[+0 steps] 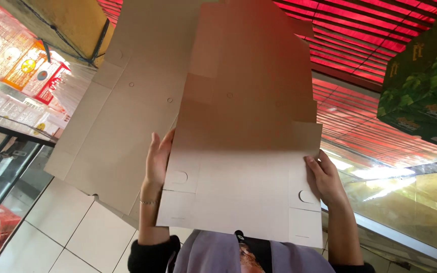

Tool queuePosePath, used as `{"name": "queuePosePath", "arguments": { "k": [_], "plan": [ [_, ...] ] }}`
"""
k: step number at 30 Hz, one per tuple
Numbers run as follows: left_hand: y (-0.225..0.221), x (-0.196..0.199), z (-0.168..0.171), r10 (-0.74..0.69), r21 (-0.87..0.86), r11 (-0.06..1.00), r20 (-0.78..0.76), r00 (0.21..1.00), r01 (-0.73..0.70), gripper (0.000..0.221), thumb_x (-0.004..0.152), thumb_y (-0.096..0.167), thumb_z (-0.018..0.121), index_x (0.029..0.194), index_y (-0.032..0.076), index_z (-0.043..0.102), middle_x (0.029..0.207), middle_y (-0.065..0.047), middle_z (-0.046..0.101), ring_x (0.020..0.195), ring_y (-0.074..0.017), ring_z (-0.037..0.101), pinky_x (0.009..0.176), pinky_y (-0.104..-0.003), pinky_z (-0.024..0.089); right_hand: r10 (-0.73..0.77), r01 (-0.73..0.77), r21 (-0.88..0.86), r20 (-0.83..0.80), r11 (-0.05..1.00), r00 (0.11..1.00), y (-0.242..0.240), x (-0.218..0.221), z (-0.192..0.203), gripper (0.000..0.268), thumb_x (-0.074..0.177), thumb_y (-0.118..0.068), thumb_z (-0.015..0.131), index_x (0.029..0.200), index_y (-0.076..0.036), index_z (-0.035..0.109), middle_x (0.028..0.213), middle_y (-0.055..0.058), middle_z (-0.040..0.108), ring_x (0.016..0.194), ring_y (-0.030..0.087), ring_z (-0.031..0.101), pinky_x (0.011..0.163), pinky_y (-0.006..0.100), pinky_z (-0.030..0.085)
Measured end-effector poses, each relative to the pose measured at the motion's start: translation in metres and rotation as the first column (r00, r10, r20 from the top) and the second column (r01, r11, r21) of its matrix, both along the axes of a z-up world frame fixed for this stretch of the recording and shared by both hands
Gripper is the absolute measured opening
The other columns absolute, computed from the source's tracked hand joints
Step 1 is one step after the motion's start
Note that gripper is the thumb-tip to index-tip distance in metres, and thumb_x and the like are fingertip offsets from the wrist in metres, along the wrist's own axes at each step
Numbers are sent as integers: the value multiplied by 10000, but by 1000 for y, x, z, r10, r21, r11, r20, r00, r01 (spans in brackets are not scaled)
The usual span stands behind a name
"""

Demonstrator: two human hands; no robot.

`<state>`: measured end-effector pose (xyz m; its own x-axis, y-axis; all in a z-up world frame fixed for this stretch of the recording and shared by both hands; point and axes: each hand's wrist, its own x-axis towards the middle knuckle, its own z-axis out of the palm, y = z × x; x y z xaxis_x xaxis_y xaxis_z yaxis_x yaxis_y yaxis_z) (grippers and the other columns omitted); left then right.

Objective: The person assembles a flat cardboard box by folding the side panels and tucking the flaps into slots to form a rectangular container. They then place a green branded bakery box inside the assembled container and stack it with other boxes.

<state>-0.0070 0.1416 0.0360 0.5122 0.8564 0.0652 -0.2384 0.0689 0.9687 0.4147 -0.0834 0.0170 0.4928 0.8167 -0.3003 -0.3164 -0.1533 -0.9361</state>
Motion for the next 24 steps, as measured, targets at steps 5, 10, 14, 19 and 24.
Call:
{"name": "queuePosePath", "arguments": {
  "k": [5,10,14,19,24],
  "plan": [
    [9,39,-9,2,-183,982,-188,982,-38,733,962,117,553,1631,75,255,1605,-177,441,1409,-308,446,1181,-381,367,36,6,-130,315,992,948,-17,1,39,350,1053,-175,546,1365,-20,577,1105,71,687,1006,107,592,887,262,474],
    [-19,64,-33,-31,-105,994,-149,988,15,656,1034,33,476,1619,35,179,1666,-83,303,1516,-175,314,1225,-318,286,-9,55,-110,387,992,922,-45,25,61,310,1065,-169,537,1323,-5,587,1095,22,660,1002,85,579,886,238,461],
    [-46,83,5,-101,-51,994,-26,995,99,592,1069,40,449,1620,-5,236,1663,-116,342,1496,-158,329,1209,-316,284,-9,49,-68,499,996,866,-65,24,93,252,1081,-159,559,1272,2,587,997,-2,588,883,80,461,770,232,399],
    [-57,93,-7,-104,35,993,-137,985,110,575,1079,56,450,1614,7,246,1647,-99,370,1483,-131,353,1197,-285,303,2,58,-98,520,993,854,-84,37,73,229,1077,-180,568,1219,-5,607,919,-32,531,824,71,423,713,227,376],
    [-72,117,9,-78,63,991,-452,889,119,541,1035,82,480,1560,52,351,1424,-66,625,855,-106,565,803,-270,501,86,178,-358,611,917,787,-91,49,40,208,1037,-213,603,1076,-14,654,747,-32,535,687,91,434,598,265,384]
  ]
}}
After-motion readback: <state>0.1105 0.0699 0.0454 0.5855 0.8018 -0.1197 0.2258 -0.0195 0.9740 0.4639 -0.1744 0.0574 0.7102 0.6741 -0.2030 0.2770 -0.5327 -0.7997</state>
